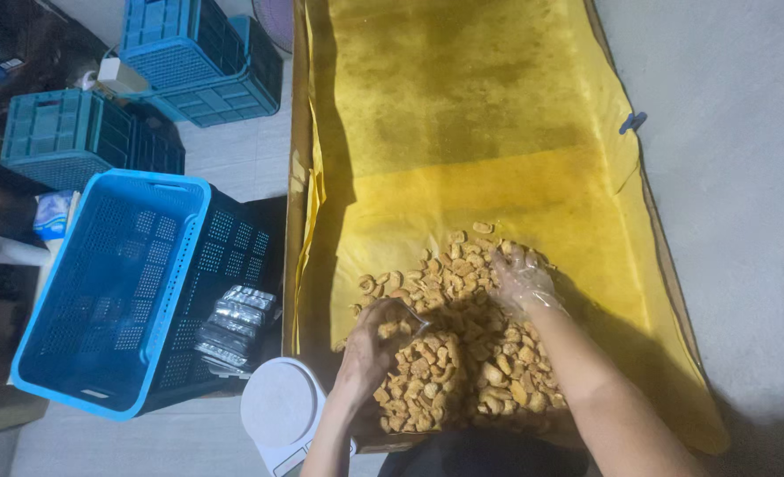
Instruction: The person scoops cashews from a large yellow sack into small clear plastic bags, weighs each bag on a digital scale, and places the filled bags into a blue plastic basket. The person wears disposable gloves during the task.
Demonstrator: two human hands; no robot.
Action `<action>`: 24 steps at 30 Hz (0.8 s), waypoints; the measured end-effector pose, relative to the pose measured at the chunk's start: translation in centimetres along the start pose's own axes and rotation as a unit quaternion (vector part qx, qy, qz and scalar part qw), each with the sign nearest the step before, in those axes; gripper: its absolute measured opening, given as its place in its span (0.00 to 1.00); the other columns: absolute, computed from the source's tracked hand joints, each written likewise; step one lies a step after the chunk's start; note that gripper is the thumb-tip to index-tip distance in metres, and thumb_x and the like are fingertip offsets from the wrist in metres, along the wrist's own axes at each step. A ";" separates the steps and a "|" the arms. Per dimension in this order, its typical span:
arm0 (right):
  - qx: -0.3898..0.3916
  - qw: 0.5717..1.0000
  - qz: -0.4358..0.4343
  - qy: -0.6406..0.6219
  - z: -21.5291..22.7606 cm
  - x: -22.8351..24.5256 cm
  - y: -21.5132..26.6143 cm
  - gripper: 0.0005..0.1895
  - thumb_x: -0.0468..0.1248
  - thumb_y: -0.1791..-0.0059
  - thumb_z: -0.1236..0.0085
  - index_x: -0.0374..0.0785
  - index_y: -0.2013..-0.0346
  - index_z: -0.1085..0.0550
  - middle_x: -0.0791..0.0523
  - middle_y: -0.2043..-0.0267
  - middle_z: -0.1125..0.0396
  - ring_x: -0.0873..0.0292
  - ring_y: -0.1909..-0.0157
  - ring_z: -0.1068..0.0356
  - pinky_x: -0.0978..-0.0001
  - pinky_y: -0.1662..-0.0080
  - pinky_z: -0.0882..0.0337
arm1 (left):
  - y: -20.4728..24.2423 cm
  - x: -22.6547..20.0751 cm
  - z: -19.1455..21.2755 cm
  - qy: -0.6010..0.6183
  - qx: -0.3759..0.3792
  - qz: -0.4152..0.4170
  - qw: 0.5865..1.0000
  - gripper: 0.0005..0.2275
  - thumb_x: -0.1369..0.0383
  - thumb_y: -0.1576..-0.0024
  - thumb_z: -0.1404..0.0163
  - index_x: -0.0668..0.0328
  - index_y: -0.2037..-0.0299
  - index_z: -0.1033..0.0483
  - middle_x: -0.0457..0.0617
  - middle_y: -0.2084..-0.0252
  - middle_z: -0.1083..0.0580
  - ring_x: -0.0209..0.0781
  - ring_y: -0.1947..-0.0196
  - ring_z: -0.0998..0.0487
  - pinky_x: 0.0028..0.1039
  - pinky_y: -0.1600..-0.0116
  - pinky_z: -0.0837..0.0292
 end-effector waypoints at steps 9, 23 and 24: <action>0.028 0.992 -0.010 -0.126 -2.4 5.0 2.7 0.45 0.21 0.52 0.55 0.57 0.24 0.53 0.48 0.19 0.63 0.53 0.39 0.33 0.73 0.60 0.20 | -0.1 1.7 0.9 0.045 -0.013 -0.011 0.999 0.18 0.68 0.42 0.43 0.63 0.42 0.26 0.59 0.32 0.35 0.48 0.56 0.17 0.29 0.58 0.16; -0.011 0.793 -0.022 -0.609 -1.1 0.7 9.4 0.32 0.29 0.49 0.46 0.49 0.31 0.39 0.50 0.53 0.34 0.54 0.61 0.30 0.62 0.57 0.25 | -1.6 -0.8 -2.0 0.164 0.084 0.052 0.981 0.28 0.70 0.43 0.46 0.63 0.33 0.42 0.55 0.32 0.41 0.44 0.58 0.20 0.28 0.70 0.18; -0.028 0.721 0.016 -0.692 0.3 0.1 10.4 0.31 0.29 0.50 0.45 0.49 0.32 0.38 0.50 0.55 0.32 0.54 0.62 0.30 0.62 0.57 0.25 | -2.0 -1.2 -2.8 0.183 0.091 0.039 0.978 0.28 0.71 0.44 0.46 0.64 0.33 0.43 0.56 0.31 0.43 0.40 0.52 0.22 0.30 0.71 0.17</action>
Point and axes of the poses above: each hand's wrist, its own y-axis away from the middle knuckle, its own z-axis out of the back of the hand, x = y × z, the point moved 8 cm from there along -y, towards the middle knuckle
